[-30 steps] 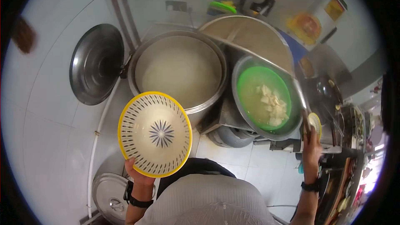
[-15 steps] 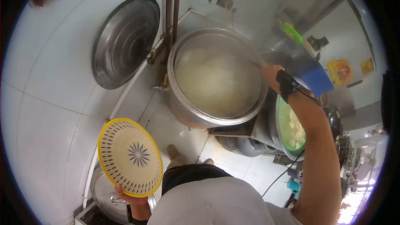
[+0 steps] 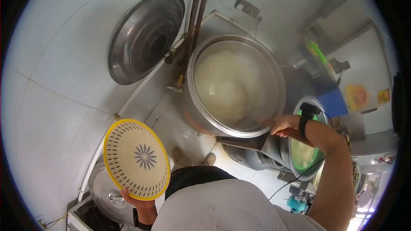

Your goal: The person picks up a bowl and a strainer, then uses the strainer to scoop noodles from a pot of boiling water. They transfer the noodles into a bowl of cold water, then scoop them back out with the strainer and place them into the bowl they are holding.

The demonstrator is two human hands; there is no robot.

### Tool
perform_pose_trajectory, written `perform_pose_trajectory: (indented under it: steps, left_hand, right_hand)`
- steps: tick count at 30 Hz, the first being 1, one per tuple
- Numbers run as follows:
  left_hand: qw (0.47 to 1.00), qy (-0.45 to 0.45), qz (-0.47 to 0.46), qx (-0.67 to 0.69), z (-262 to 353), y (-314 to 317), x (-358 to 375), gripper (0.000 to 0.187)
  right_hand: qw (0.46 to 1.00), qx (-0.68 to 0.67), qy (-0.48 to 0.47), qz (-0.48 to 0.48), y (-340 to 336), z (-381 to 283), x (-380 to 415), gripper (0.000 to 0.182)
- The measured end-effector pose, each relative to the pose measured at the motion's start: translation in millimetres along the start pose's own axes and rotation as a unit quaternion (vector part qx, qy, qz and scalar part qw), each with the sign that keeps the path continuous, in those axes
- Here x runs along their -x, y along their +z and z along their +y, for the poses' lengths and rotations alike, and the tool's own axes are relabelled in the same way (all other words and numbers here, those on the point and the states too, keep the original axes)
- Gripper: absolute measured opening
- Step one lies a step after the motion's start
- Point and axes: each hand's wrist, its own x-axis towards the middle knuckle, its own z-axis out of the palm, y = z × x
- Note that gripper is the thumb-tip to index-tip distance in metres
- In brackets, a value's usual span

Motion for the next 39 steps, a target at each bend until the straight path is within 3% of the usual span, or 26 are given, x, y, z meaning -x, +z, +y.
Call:
perform_pose_trajectory:
  steps: [1,3,6,13,19,22,26,29,32,34,39]
  left_hand:
    - [1.000,-0.002,0.022,0.007,0,-3,2,0.056]
    - [1.000,-0.002,0.023,0.021,0,0,2,0.055]
    - [1.000,0.009,0.011,0.012,0,14,4,0.055]
    - [1.000,0.001,0.000,-0.016,2,34,4,0.054]
    - [0.995,-0.031,-0.092,-0.006,3,51,0,0.048]
    - [0.992,-0.053,-0.115,0.013,3,48,-3,0.056]
    - [0.992,-0.045,-0.116,0.013,1,57,-3,0.054]
    - [0.990,-0.049,-0.134,0.009,1,52,-8,0.052]
    - [0.985,-0.068,-0.159,0.010,4,54,-10,0.052]
    - [0.980,-0.084,-0.177,0.016,5,56,-11,0.051]
    - [0.966,-0.105,-0.234,-0.017,14,61,-17,0.052]
  right_hand:
    - [1.000,0.001,-0.003,-0.003,3,-4,-11,0.019]
    - [0.978,-0.192,-0.052,-0.068,7,-8,-36,0.019]
    - [0.965,-0.253,-0.063,-0.029,9,-16,-57,0.018]
    - [0.960,-0.199,-0.171,0.097,19,-15,3,0.017]
    - [0.943,-0.235,-0.196,0.134,48,4,68,0.017]
    - [0.942,-0.228,-0.181,0.169,60,22,94,0.017]
    - [0.939,-0.229,-0.201,0.161,73,46,119,0.018]
    - [0.928,-0.248,-0.185,0.207,104,54,134,0.021]
    - [0.937,-0.259,-0.139,0.190,148,64,121,0.028]
    - [0.927,-0.315,-0.166,0.123,167,69,117,0.032]
    - [0.897,-0.351,-0.193,0.186,214,64,173,0.034]
